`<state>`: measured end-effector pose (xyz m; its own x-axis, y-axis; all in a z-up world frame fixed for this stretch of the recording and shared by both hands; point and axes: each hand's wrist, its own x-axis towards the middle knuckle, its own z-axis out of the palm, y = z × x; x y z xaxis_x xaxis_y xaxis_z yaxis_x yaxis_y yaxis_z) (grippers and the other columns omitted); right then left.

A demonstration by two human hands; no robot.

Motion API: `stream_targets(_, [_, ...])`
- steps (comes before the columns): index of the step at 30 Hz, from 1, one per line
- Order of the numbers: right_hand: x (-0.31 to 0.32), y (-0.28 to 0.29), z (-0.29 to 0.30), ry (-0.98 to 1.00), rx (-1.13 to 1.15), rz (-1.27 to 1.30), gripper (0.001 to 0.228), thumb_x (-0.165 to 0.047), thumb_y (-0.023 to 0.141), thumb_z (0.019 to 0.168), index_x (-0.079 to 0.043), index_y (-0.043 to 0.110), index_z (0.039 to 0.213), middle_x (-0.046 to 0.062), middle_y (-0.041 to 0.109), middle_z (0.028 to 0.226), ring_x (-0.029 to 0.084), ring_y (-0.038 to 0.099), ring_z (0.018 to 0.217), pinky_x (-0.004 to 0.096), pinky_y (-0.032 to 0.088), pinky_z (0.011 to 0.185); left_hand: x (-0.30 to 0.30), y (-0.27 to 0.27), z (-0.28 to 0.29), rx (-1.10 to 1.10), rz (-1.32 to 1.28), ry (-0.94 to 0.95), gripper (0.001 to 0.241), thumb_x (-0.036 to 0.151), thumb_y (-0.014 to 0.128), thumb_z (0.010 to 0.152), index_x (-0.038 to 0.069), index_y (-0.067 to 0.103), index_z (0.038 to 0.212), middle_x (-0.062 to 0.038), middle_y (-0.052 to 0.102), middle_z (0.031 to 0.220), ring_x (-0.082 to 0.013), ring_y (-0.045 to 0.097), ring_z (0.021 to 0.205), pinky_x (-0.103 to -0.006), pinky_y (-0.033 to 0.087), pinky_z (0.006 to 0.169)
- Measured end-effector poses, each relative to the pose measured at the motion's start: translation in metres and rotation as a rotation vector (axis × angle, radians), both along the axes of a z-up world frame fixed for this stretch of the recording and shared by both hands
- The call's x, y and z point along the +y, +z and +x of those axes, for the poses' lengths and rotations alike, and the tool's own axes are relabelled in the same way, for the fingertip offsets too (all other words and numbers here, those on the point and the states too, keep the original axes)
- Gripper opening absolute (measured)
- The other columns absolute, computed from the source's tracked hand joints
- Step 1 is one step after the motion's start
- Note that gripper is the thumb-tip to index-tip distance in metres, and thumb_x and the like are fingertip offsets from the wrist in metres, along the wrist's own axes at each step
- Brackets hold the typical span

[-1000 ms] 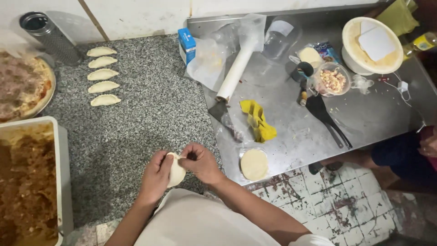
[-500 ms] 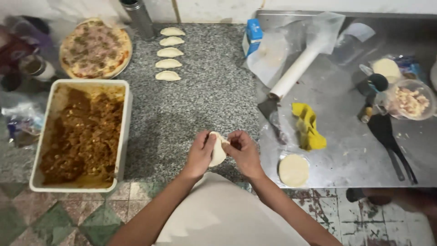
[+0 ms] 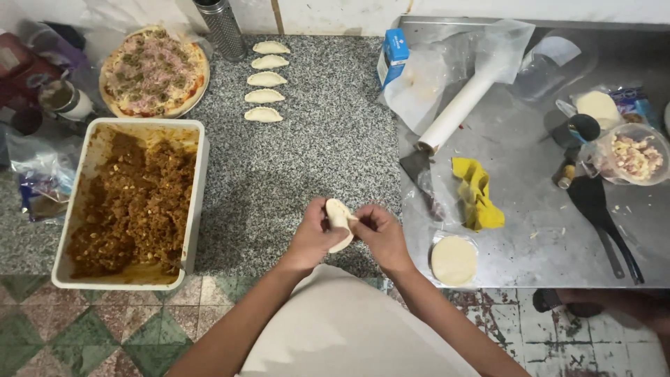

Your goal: Filling and sealing dough circles with meat mixture to make empanadas

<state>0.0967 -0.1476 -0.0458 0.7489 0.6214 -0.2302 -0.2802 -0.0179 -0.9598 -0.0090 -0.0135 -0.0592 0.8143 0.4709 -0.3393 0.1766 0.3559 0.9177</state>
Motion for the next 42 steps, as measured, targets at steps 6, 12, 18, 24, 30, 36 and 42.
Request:
stream_targets(6, [0.000,-0.035,0.003,-0.011,0.039,0.077,0.019,0.008,0.081,0.076,-0.001,0.066,0.085,0.008,0.066,0.077,0.015,0.062,0.071,0.028,0.053,0.064,0.000,0.008,-0.003,-0.050,-0.035,0.018,0.068,0.004,0.083,0.073,0.000,0.046,0.131,-0.015,0.064,0.105,-0.0237,0.063,0.090,-0.0322,0.058,0.066])
stream_targets(12, [-0.001,-0.004,0.001,0.015,-0.021,-0.007,0.019,0.002,0.079,0.081,-0.001,0.065,0.093,0.007,0.063,0.077,0.015,0.062,0.074,0.027,0.055,0.068,0.005,-0.008,-0.004,0.012,-0.020,-0.010,0.074,0.002,0.081,0.074,-0.004,0.041,0.136,-0.023,0.060,0.113,-0.0299,0.061,0.095,-0.0403,0.057,0.067])
stream_targets(18, [0.002,-0.028,0.001,0.012,0.029,0.078,0.019,0.005,0.083,0.078,-0.002,0.067,0.086,0.008,0.066,0.075,0.015,0.062,0.070,0.028,0.052,0.064,0.001,0.016,-0.005,-0.015,-0.066,0.037,0.074,-0.001,0.082,0.074,0.000,0.040,0.135,-0.017,0.057,0.113,-0.0286,0.060,0.098,-0.0324,0.058,0.071])
stream_targets(24, [0.004,0.014,0.002,0.005,-0.023,0.011,0.021,0.003,0.082,0.081,-0.001,0.066,0.095,0.006,0.065,0.079,0.015,0.062,0.074,0.028,0.052,0.069,0.004,0.032,-0.005,-0.005,-0.076,0.013,0.083,0.004,0.083,0.076,0.000,0.035,0.143,-0.020,0.058,0.113,-0.0297,0.059,0.098,-0.0374,0.059,0.070])
stream_targets(30, [0.003,-0.008,0.000,0.015,0.009,0.010,0.017,0.005,0.081,0.079,0.000,0.067,0.086,0.009,0.067,0.076,0.015,0.062,0.070,0.029,0.054,0.066,0.004,0.025,-0.003,-0.031,-0.093,0.070,0.084,0.001,0.083,0.076,0.000,0.034,0.143,-0.021,0.060,0.112,-0.0281,0.061,0.097,-0.0347,0.060,0.070])
stream_targets(36, [0.003,0.012,0.003,-0.005,-0.038,0.006,0.016,0.004,0.079,0.083,0.001,0.066,0.092,0.008,0.065,0.076,0.016,0.062,0.072,0.030,0.053,0.067,0.003,0.015,-0.002,-0.034,-0.073,0.089,0.089,-0.005,0.081,0.072,0.001,0.031,0.145,-0.020,0.060,0.111,-0.0267,0.063,0.093,-0.0348,0.063,0.069])
stream_targets(42, [0.003,-0.016,0.002,0.017,0.023,0.057,0.014,0.007,0.078,0.082,0.001,0.067,0.088,0.010,0.069,0.076,0.017,0.065,0.071,0.031,0.056,0.068,0.002,0.029,-0.003,-0.055,-0.072,0.103,0.089,-0.006,0.079,0.074,0.001,0.027,0.145,-0.020,0.058,0.114,-0.0286,0.062,0.097,-0.0365,0.062,0.073])
